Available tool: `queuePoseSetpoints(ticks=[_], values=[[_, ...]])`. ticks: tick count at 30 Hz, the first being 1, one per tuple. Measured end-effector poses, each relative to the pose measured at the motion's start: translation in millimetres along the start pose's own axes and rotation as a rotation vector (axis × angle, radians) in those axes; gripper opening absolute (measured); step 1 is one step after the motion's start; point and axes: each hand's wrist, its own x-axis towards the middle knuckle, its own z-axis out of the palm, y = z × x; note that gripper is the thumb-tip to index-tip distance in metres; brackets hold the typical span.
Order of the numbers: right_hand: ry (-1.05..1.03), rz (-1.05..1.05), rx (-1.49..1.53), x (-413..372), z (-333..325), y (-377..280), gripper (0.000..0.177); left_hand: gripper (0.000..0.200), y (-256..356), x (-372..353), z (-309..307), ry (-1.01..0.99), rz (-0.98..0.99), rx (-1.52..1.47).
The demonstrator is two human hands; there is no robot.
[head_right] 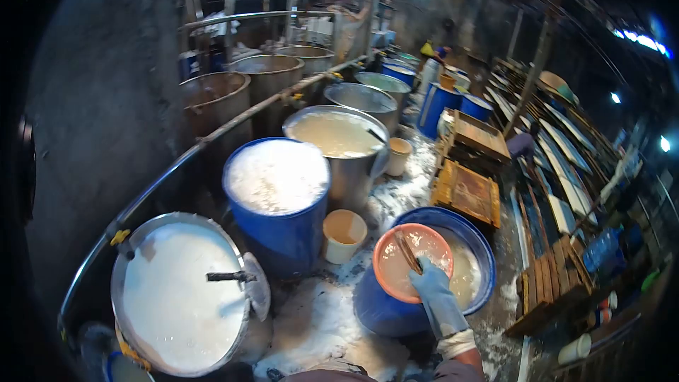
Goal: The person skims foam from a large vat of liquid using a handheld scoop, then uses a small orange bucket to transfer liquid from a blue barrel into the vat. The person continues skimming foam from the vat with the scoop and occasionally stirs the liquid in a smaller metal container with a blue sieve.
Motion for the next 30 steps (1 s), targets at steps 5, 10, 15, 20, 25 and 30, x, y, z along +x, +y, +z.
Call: queuePoseSetpoints(ticks=[5, 10, 15, 20, 25, 30], values=[[-0.101, -0.187, 0.043, -62.1, 56.8, -90.3, 0.057, 0.036, -53.6, 73.1, -33.6, 0.228, 0.02, -0.061], [-0.344, -0.336, 0.045, -136.3, 133.8, -195.9, 0.058, 0.048, -111.1, 179.3, -62.2, 0.449, 0.156, 0.214], [-0.652, -0.471, 0.102, -190.7, 226.5, -290.3, 0.059, 0.057, -151.9, 235.2, -80.9, 0.477, -0.056, 0.298], [-0.848, -0.607, 0.037, -222.6, 324.0, -364.5, 0.061, 0.063, -139.2, 243.5, -74.4, 0.547, -0.356, 0.279], [-0.888, -0.643, -0.006, -227.0, 428.6, -417.6, 0.062, 0.062, -142.7, 269.2, -74.3, 0.681, -0.63, 0.264], [-0.874, -0.49, 0.131, -208.9, 536.4, -436.2, 0.058, 0.062, -141.2, 271.5, -71.4, 0.606, -0.781, 0.29]])
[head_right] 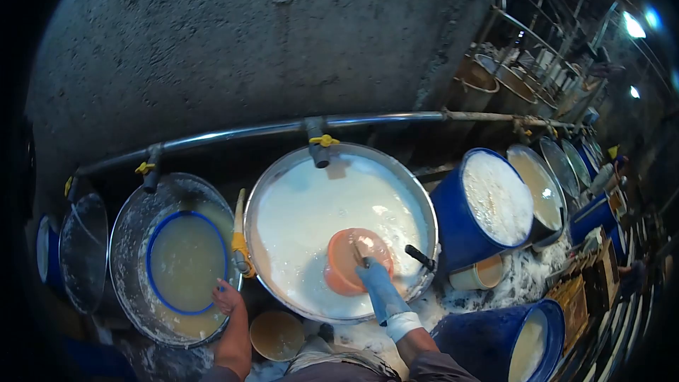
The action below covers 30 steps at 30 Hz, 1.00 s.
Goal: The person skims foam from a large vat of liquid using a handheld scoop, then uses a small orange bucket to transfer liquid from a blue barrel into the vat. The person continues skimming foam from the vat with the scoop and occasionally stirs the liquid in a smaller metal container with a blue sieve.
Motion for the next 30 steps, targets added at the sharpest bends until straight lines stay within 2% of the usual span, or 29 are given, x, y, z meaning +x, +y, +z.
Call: queuePoseSetpoints(ticks=[4, 6, 8, 9, 10, 11, 22, 26, 30], values=[[-0.034, 0.114, 0.157, 28.6, 2.9, -19.2, 0.056, 0.06, 0.9, 2.0, -1.4, -0.049, -0.018, -0.007], [-0.068, 0.199, 0.299, 42.4, 2.8, -21.4, 0.048, 0.058, 6.7, -0.7, -6.3, -0.09, -0.021, 0.017], [-0.077, 0.176, 0.278, 51.7, 6.9, -21.9, 0.046, 0.057, 8.1, 0.0, -7.5, -0.102, 0.001, 0.027], [-0.089, 0.137, 0.256, 56.2, 9.6, -17.7, 0.043, 0.057, 7.4, -1.6, -8.4, -0.106, 0.014, 0.025], [-0.087, 0.117, 0.321, 89.7, 36.4, 29.3, 0.04, 0.057, 7.1, -2.6, -10.3, -0.112, 0.018, 0.033], [-0.11, 0.118, 0.348, 89.8, 43.8, 34.7, 0.04, 0.056, 5.7, -2.0, -9.0, -0.108, 0.025, 0.02], [-0.488, 0.104, 0.664, 31.3, 118.0, -46.8, 0.039, 0.054, 5.2, -3.0, -7.7, -0.095, 0.018, -0.003], [-0.568, 0.063, 0.707, 2.9, 117.3, -62.5, 0.038, 0.055, 2.3, -4.7, -7.2, -0.101, 0.021, 0.005], [-0.593, -0.014, 0.752, -25.6, 79.9, -71.1, 0.038, 0.062, -4.1, 4.2, 3.6, -0.137, 0.025, 0.038]])
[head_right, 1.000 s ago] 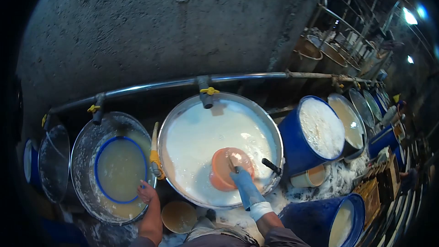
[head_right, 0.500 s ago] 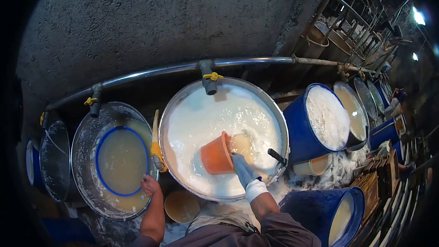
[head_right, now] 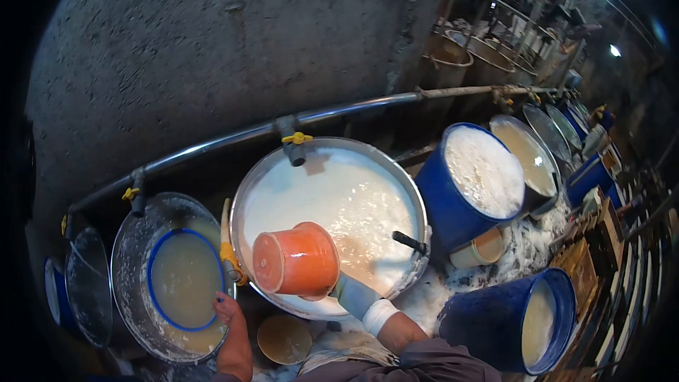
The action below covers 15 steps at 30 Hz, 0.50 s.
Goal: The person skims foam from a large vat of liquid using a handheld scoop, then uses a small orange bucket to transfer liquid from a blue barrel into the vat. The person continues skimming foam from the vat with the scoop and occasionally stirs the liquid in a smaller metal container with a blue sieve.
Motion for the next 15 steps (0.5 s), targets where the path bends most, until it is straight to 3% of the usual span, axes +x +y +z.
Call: queuePoseSetpoints(ticks=[2, 5, 6, 8, 11, 15], values=[[0.025, -0.054, 0.004, -36.1, -20.3, -16.6, 0.038, 0.07, -0.5, 1.5, -3.0, -0.063, -0.041, -0.027], [0.13, -0.176, 0.019, -102.1, -63.8, -40.1, 0.037, 0.077, -16.3, 13.7, 11.0, -0.084, 0.058, -0.179], [0.187, -0.223, 0.026, -130.3, -82.0, -47.4, 0.037, 0.072, -23.6, 14.9, 7.9, -0.128, 0.266, -0.146], [0.348, -0.324, 0.031, -194.7, -125.5, -62.1, 0.037, 0.049, -25.4, 3.0, -1.5, -0.048, 0.472, -0.482], [0.649, -0.472, 0.07, -303.2, -191.3, -70.5, 0.037, 0.048, -11.9, -61.4, 0.5, -0.096, 0.718, -0.507], [1.163, -0.634, 0.137, -465.4, -294.2, -52.5, 0.036, 0.047, -4.2, -194.1, 7.3, -0.443, 0.945, -0.412]])
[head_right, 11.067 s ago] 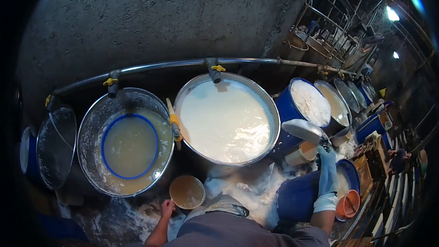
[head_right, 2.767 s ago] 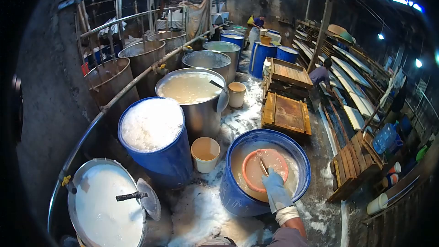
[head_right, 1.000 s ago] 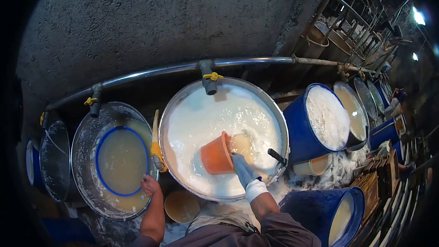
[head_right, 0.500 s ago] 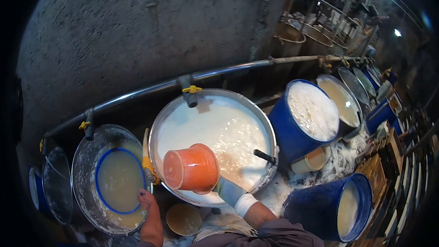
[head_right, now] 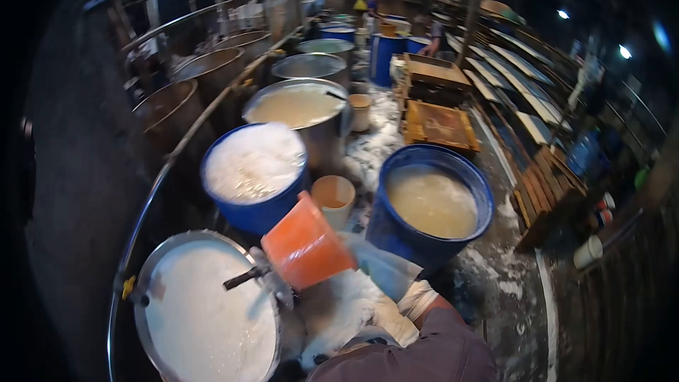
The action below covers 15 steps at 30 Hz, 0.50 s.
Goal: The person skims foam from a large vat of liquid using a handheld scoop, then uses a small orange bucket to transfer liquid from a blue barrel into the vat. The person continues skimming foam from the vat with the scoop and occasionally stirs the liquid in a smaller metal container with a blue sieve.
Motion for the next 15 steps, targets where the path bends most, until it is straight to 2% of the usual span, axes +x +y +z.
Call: queuePoseSetpoints(ticks=[4, 7, 10, 15], values=[[0.505, -0.051, -0.076, 24.7, -190.0, 10.6, 0.036, 0.045, 95.0, -66.5, 68.8, -0.378, 0.05, -0.005], [0.798, 0.098, -0.284, 11.4, -308.4, 71.3, 0.036, 0.045, 150.5, -106.8, 116.9, -0.605, 0.06, 0.01], [0.911, 0.334, -0.478, -18.8, -386.1, 132.0, 0.036, 0.044, 202.5, -142.6, 151.2, -0.757, 0.051, 0.042], [0.895, 0.543, -0.598, -45.4, -433.6, 185.0, 0.035, 0.043, 236.4, -167.0, 168.5, -0.866, -0.035, 0.087]])
